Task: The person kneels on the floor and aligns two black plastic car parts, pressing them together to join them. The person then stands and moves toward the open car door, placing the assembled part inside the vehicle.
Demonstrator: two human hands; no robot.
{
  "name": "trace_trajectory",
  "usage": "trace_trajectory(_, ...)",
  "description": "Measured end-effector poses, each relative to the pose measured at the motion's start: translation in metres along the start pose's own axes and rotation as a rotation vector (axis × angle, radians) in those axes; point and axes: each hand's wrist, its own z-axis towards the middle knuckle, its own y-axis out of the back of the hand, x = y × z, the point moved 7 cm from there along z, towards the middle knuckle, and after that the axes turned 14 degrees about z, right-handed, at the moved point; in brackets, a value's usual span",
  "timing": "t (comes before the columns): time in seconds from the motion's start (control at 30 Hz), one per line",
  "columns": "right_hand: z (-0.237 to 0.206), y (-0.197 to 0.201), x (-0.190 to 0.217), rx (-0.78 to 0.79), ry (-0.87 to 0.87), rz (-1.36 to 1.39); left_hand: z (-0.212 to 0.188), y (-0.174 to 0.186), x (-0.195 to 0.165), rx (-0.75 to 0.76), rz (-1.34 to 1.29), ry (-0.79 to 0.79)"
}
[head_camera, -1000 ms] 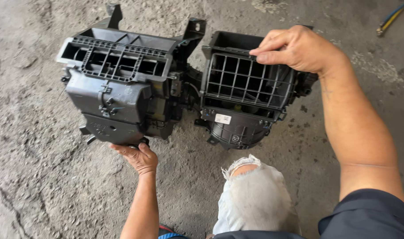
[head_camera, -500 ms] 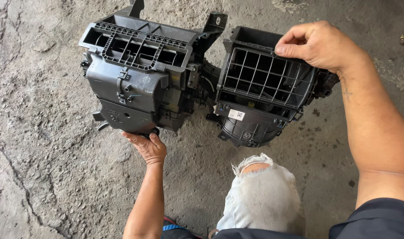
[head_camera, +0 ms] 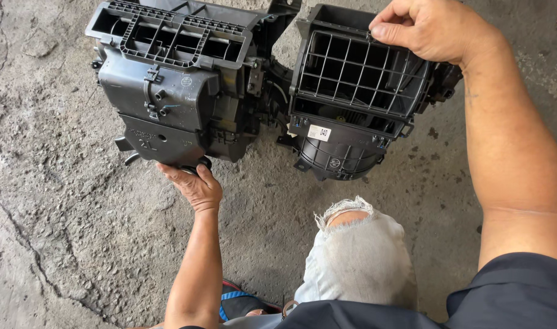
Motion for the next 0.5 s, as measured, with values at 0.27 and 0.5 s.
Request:
trace_trajectory(0.27,-0.002,0.003,0.001,0.014,0.016,0.059,0.072,0.068,0.031,-0.642,-0.265,0.144)
trace_trajectory(0.5,-0.002,0.007,0.012,-0.027,0.031,-0.124,0.193,0.121,-0.101,-0.491,-0.332,-0.470)
